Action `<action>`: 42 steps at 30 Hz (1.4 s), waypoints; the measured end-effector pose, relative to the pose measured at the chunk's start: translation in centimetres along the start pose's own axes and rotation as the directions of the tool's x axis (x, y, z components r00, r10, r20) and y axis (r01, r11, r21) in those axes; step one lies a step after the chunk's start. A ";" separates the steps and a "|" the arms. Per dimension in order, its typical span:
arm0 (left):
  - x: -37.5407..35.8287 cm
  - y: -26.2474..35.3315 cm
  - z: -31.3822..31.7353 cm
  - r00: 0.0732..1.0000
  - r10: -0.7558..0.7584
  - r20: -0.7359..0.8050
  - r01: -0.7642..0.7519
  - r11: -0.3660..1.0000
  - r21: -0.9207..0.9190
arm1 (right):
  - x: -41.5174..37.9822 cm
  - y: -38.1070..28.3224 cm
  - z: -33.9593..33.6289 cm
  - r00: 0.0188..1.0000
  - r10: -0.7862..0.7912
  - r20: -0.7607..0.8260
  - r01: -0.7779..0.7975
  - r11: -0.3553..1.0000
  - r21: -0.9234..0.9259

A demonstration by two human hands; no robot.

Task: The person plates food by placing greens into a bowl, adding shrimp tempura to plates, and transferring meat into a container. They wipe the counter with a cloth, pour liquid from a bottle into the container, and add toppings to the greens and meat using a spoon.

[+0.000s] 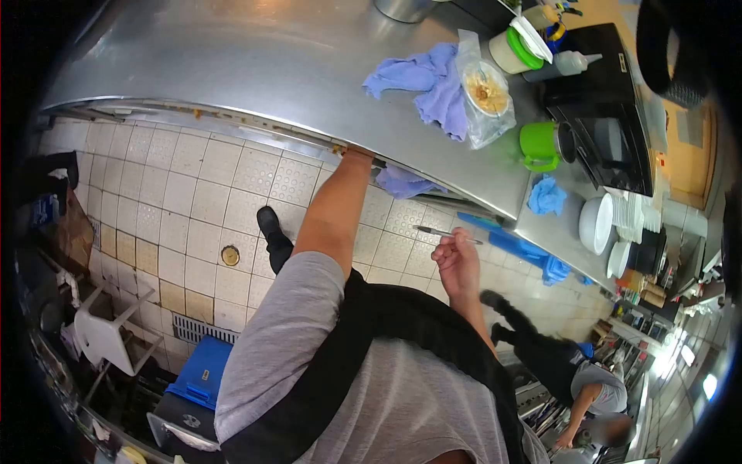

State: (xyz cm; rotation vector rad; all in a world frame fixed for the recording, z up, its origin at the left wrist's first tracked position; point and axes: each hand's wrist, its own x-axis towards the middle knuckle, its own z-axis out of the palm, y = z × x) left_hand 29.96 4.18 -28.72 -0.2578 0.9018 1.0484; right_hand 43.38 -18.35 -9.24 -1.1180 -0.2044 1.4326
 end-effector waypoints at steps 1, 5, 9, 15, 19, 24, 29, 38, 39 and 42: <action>-0.2 -0.2 0.0 1.000 0.009 -0.001 -0.009 1.000 -0.017 | -0.2 0.3 0.0 1.000 0.010 0.010 -0.009 1.000 -0.008; -1.1 -1.0 -0.4 0.999 0.036 -0.003 -0.036 0.995 -0.092 | 0.1 0.9 -0.9 0.998 -0.044 0.036 0.047 0.996 -0.075; -4.0 -1.5 -4.1 0.991 0.045 -0.122 -0.006 0.954 0.300 | 1.6 1.4 0.5 0.994 -0.088 0.067 0.103 0.957 -0.271; -7.8 -1.3 -8.9 0.993 0.026 -0.118 0.013 0.951 0.310 | 5.9 4.7 4.7 0.989 0.022 0.147 0.061 0.844 -0.533; -7.6 -1.1 -10.5 0.996 0.041 -0.080 -0.018 0.961 0.277 | 10.2 8.8 6.8 0.958 0.004 0.287 0.219 0.635 -0.741; -7.6 0.3 -11.6 0.998 -0.057 -0.012 0.057 0.897 0.438 | 15.5 13.2 9.0 0.928 -0.019 0.373 0.356 0.346 -0.868; -10.4 2.0 -10.2 0.994 -0.085 0.068 0.038 0.860 0.510 | 19.4 15.9 11.2 0.804 -0.064 0.592 0.595 0.132 -0.793; -13.2 2.3 -8.3 0.993 -0.112 0.026 0.090 0.896 0.434 | 24.4 21.0 13.2 0.810 0.073 0.582 0.576 -0.287 -0.766; -13.1 2.3 -8.2 0.994 -0.108 0.022 0.087 0.896 0.435 | 25.3 22.1 12.9 0.864 0.048 0.502 0.492 -0.297 -0.818; -13.0 1.2 -8.6 0.988 -0.150 0.037 0.120 0.894 0.432 | 26.3 23.0 10.3 0.848 -0.009 0.530 0.500 -0.318 -0.806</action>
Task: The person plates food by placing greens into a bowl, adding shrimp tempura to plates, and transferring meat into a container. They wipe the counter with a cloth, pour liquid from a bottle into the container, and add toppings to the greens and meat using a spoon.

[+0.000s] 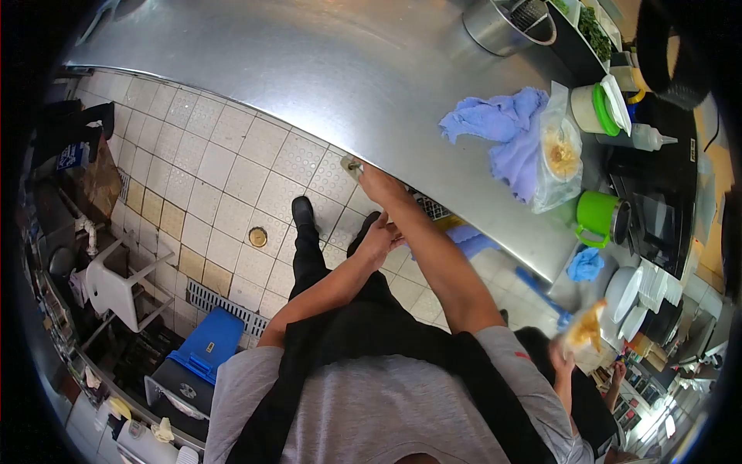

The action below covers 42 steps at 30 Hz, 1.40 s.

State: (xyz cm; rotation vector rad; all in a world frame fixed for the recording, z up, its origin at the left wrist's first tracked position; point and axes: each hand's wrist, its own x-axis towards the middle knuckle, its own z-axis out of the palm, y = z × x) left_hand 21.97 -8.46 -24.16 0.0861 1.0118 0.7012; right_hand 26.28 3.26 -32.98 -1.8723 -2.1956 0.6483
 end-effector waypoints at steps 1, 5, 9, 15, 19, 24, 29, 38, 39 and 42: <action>0.4 -0.3 0.2 1.000 -0.015 0.007 0.015 1.000 -0.021 | -0.9 0.0 -2.0 1.000 0.008 -0.002 -0.008 1.000 -0.008; 1.5 -0.7 1.7 0.981 0.175 0.082 -0.149 0.954 -0.261 | -9.0 -2.1 -14.3 0.974 -0.163 0.156 0.140 0.979 0.147; 4.3 -0.3 5.7 0.999 0.033 -0.006 -0.033 0.940 -0.340 | -16.4 -0.3 -20.7 0.992 -0.125 0.004 0.120 0.958 0.261; 12.6 0.9 9.9 0.995 0.102 0.023 -0.093 0.966 -0.239 | -21.9 -0.4 -25.2 0.985 0.173 -0.021 -0.160 0.945 0.285; 13.7 2.0 5.2 0.989 0.017 0.145 -0.048 0.976 0.212 | -22.8 -1.6 -23.3 0.996 0.082 -0.040 -0.070 0.967 0.246; 14.1 5.0 -3.6 0.968 -0.015 0.252 -0.164 0.721 0.673 | -20.3 -5.9 -19.0 0.977 -0.210 -0.027 0.212 0.972 0.102; 0.7 8.4 -29.7 0.786 0.154 0.599 -0.570 -0.198 0.798 | -13.3 -13.2 -19.9 0.976 -0.199 -0.090 0.213 0.960 0.183; -19.3 10.9 -38.1 0.548 0.666 0.505 -0.467 -0.257 0.846 | 2.3 -21.1 -20.5 0.935 -0.179 -0.308 0.158 0.983 -0.090; -19.3 13.0 -37.4 0.522 0.672 0.524 -0.477 -0.279 0.833 | 4.1 -22.0 -19.9 0.928 -0.207 -0.309 0.189 0.978 -0.090; -19.8 19.8 -35.2 0.458 0.657 0.599 -0.522 -0.346 0.779 | 8.3 -25.3 -18.2 0.902 -0.307 -0.302 0.233 0.938 -0.259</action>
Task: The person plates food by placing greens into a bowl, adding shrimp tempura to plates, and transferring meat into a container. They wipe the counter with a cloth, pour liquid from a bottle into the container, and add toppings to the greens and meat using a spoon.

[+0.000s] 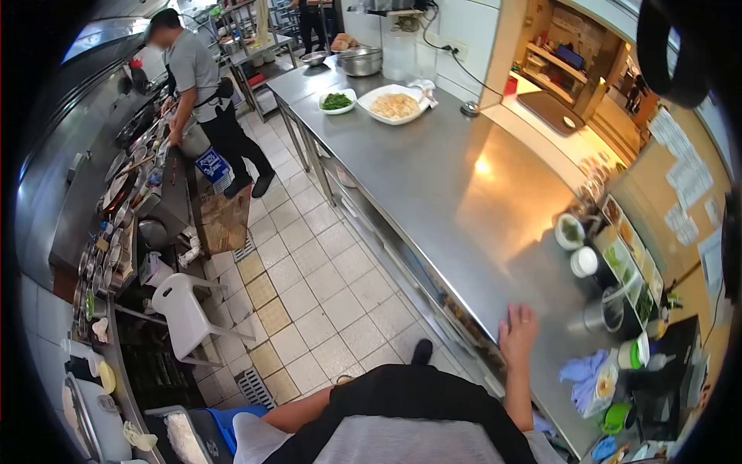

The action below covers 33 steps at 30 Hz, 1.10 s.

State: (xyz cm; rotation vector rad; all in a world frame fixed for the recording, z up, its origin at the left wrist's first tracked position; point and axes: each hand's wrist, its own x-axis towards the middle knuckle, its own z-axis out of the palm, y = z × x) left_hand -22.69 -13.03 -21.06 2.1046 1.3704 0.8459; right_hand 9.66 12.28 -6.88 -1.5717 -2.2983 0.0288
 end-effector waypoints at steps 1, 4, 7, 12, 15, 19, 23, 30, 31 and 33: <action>1.6 -0.3 -1.5 0.999 0.035 -0.007 -0.035 0.999 -0.006 | 1.5 -0.6 0.6 1.000 -0.004 0.022 0.003 1.000 0.028; 10.3 -3.9 -5.3 0.688 -0.689 0.228 0.723 0.622 -0.301 | 6.2 -2.2 2.4 0.997 -0.032 0.069 0.027 0.997 0.076; 18.4 -7.7 -11.5 0.757 -0.642 -0.122 0.483 0.675 -0.558 | 10.5 -3.7 3.6 0.990 -0.100 0.096 0.087 0.987 0.132; 27.8 -15.1 -23.5 0.697 -0.655 -0.291 0.247 0.602 -0.759 | 17.1 -6.8 5.7 0.966 -0.216 0.145 0.185 0.962 0.202; 32.2 -23.2 -29.1 0.612 -0.676 -0.410 0.203 0.635 -0.745 | 20.0 -8.8 6.4 0.958 -0.233 0.167 0.196 0.958 0.210; 38.5 -35.6 -36.0 0.392 -0.779 -0.489 0.109 0.567 -0.817 | 22.0 -11.0 7.1 0.968 -0.184 0.170 0.153 0.972 0.181; 43.2 -42.1 -43.4 0.243 -0.886 -0.395 -0.014 0.404 -0.915 | 22.9 -12.6 7.3 0.981 -0.053 0.186 0.036 0.995 0.092; 46.0 -52.9 -49.5 0.323 -0.877 -0.354 -0.082 0.347 -0.934 | 24.1 -12.9 7.9 0.990 -0.032 0.135 0.034 0.999 -0.010; 45.4 -54.1 -49.2 0.373 -0.833 -0.409 -0.054 0.421 -0.906 | 24.3 -12.6 8.1 0.992 -0.005 0.127 0.010 0.999 -0.035; 44.2 -58.6 -49.6 0.480 -0.822 -0.306 -0.005 0.347 -0.938 | 24.6 -12.8 7.7 0.990 0.022 0.136 -0.017 0.999 -0.039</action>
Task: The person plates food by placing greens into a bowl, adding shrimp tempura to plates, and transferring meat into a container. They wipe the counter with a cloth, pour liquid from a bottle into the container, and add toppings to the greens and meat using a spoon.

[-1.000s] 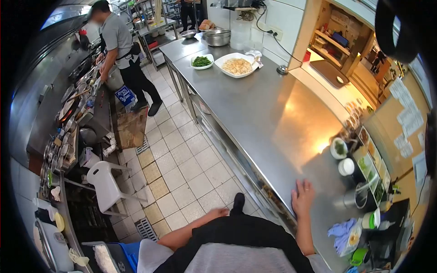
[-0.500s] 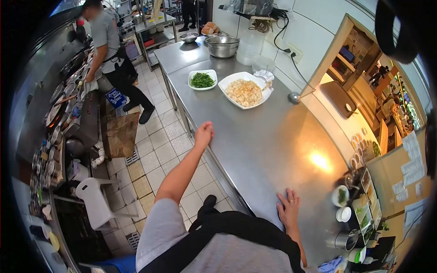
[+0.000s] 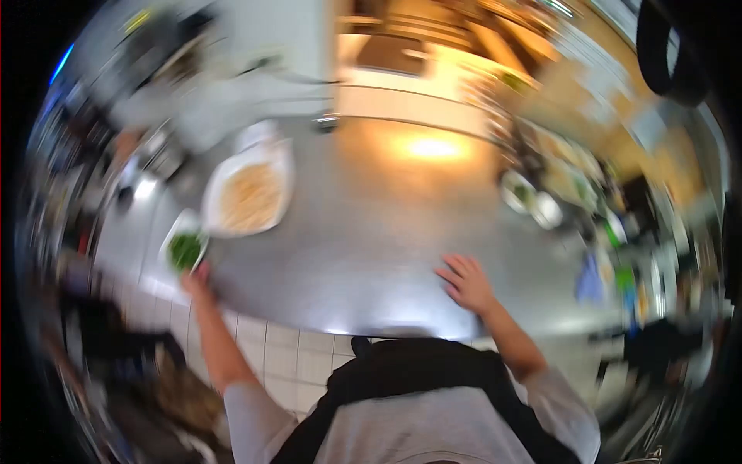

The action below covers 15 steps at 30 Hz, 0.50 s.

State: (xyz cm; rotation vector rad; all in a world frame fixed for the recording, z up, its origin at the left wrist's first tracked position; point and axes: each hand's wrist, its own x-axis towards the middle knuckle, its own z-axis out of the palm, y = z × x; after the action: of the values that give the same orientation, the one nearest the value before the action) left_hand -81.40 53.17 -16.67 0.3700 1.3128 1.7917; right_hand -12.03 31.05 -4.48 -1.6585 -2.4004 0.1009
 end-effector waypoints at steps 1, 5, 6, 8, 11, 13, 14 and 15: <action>-2.4 1.0 0.8 0.999 0.033 -0.020 -0.030 0.991 0.129 | -0.1 -0.1 0.1 0.998 0.051 -0.023 -0.051 0.999 -0.010; -15.7 3.5 3.1 0.975 0.125 -0.181 -0.080 0.968 0.236 | -2.3 0.9 1.6 0.932 0.262 -0.252 -0.252 0.965 0.073; -16.0 2.9 1.3 0.981 0.093 -0.170 -0.053 0.972 0.227 | -2.7 1.1 2.0 0.900 0.299 -0.317 -0.282 0.954 0.100; -17.6 1.2 -1.4 0.991 0.054 -0.121 -0.027 0.977 0.210 | -4.3 0.1 2.8 0.887 0.304 -0.348 -0.294 0.952 0.082; -22.1 0.8 -0.1 0.988 0.023 -0.152 0.026 0.949 0.315 | -7.5 0.5 0.7 0.913 0.223 -0.341 -0.199 0.974 0.105; -21.8 -2.0 -2.0 0.999 -0.013 -0.042 0.027 0.938 0.346 | -11.3 3.0 0.1 0.891 0.240 -0.386 -0.202 0.970 0.137; -23.4 -2.8 -1.8 0.999 -0.007 -0.044 0.022 0.938 0.345 | -13.7 5.4 -0.2 0.839 0.318 -0.441 -0.281 0.948 0.149; -28.6 -2.8 1.4 0.998 -0.045 -0.054 0.061 0.931 0.359 | -16.3 8.1 -1.8 0.802 0.360 -0.477 -0.376 0.924 0.066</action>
State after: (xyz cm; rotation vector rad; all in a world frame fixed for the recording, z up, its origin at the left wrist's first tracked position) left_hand -62.41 32.10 -11.66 0.4906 1.6731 1.5179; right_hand 1.32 18.69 -6.50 -1.8776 -1.7030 -0.2629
